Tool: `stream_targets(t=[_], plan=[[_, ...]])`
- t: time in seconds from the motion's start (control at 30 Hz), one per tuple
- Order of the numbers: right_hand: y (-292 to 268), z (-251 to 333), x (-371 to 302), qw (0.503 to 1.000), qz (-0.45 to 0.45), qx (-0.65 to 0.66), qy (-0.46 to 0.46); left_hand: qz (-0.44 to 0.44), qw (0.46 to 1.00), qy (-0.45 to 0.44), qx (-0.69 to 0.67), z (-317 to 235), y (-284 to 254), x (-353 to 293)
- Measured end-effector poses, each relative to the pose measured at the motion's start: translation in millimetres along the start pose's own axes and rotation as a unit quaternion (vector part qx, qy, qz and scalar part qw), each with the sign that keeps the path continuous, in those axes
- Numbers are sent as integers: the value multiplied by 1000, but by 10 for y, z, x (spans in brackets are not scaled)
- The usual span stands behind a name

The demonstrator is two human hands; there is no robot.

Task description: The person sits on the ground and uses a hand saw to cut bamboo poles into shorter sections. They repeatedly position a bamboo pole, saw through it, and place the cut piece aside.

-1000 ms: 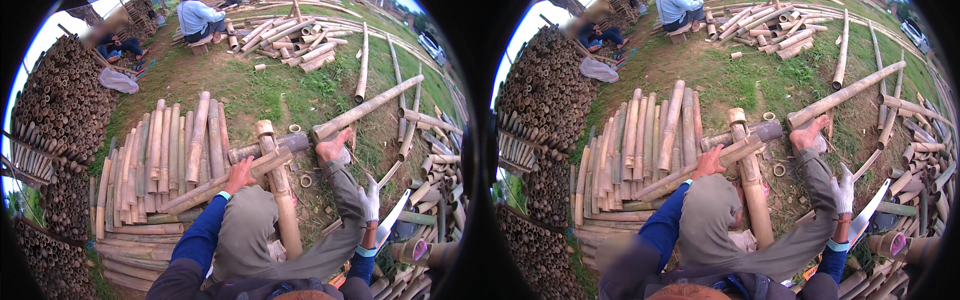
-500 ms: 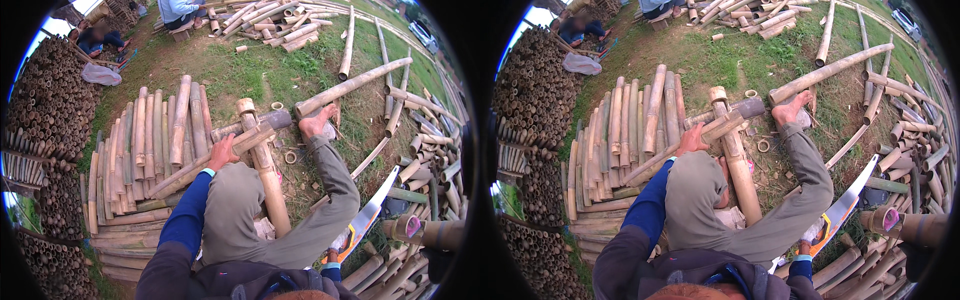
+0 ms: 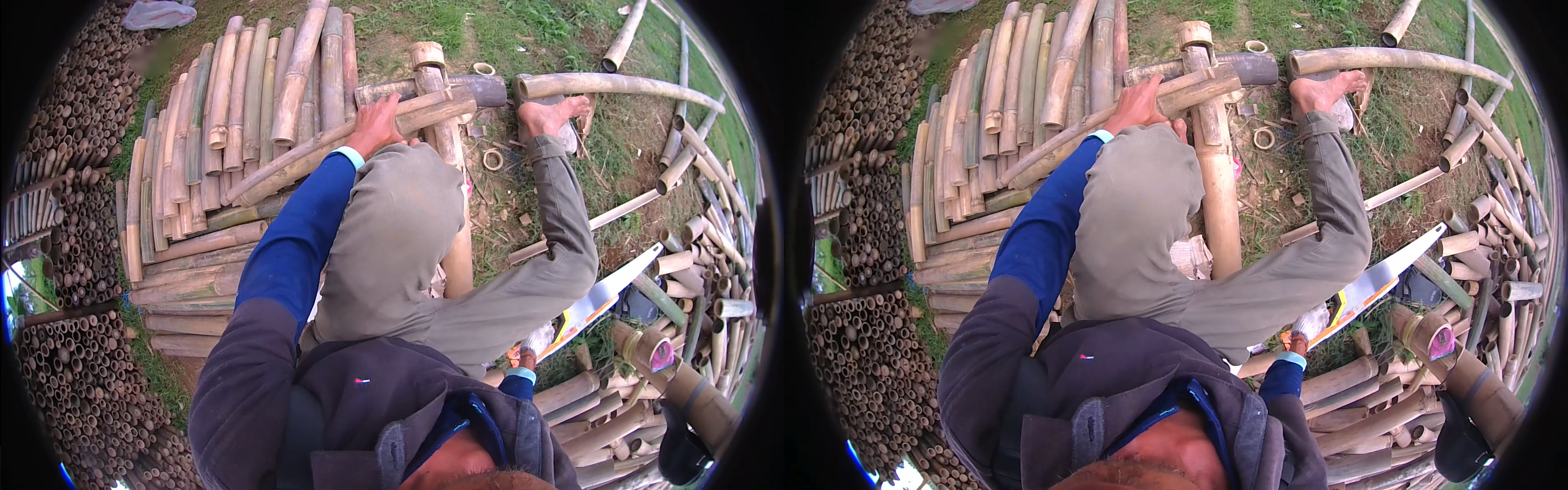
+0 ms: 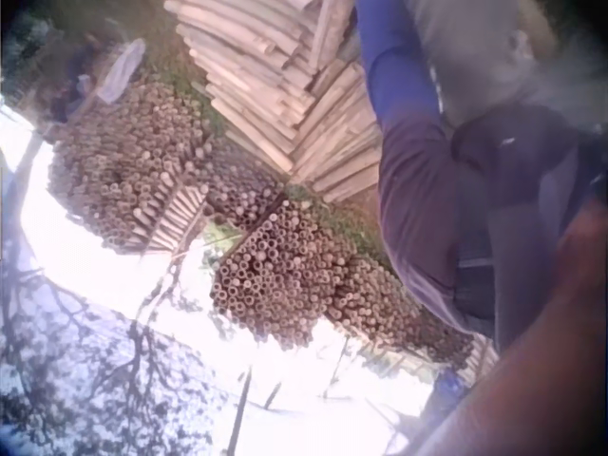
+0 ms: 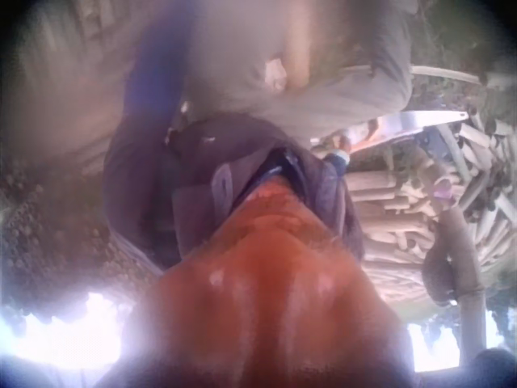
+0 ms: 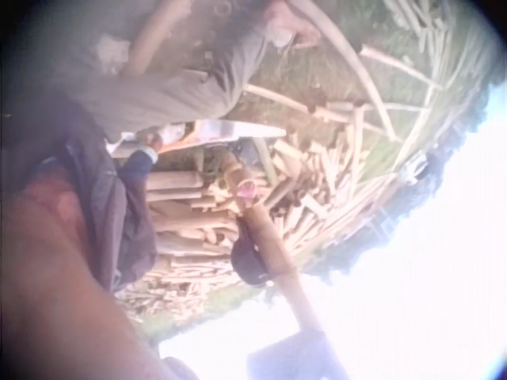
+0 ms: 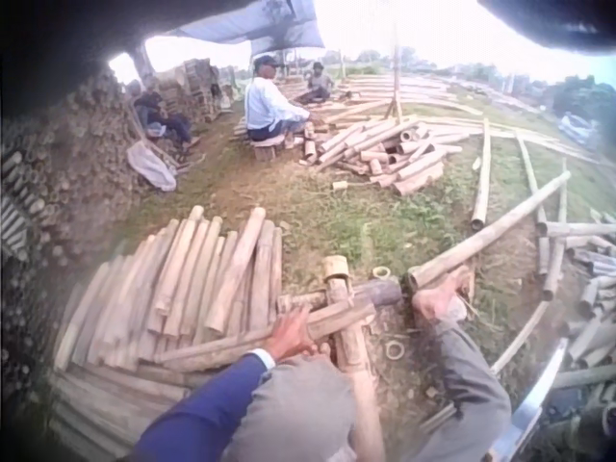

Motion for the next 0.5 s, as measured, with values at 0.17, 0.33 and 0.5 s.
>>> stream_targets(t=[0.17, 0.33, 0.5], plan=[[-1202, 885, -68, 981, -61, 50, -174, -29, 999, -32, 24, 504, -56, -313], [-2962, 381, -270, 948, -193, 225, -116, -24, 1000, -11, 14, 32, 104, 55], [-4056, 1255, -619, 883, -133, 437, -104, -73, 997, 10, 34, 29, 124, -6]])
Point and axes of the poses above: each hand's wrist, its own x-axis towards the middle knuckle, its own y-axis out of the palm, z = x × y, the point moved 10 cm from there along x, towards the middle knuckle, and after that the axes turned 7 degrees about -x, right-handed, at the moved point
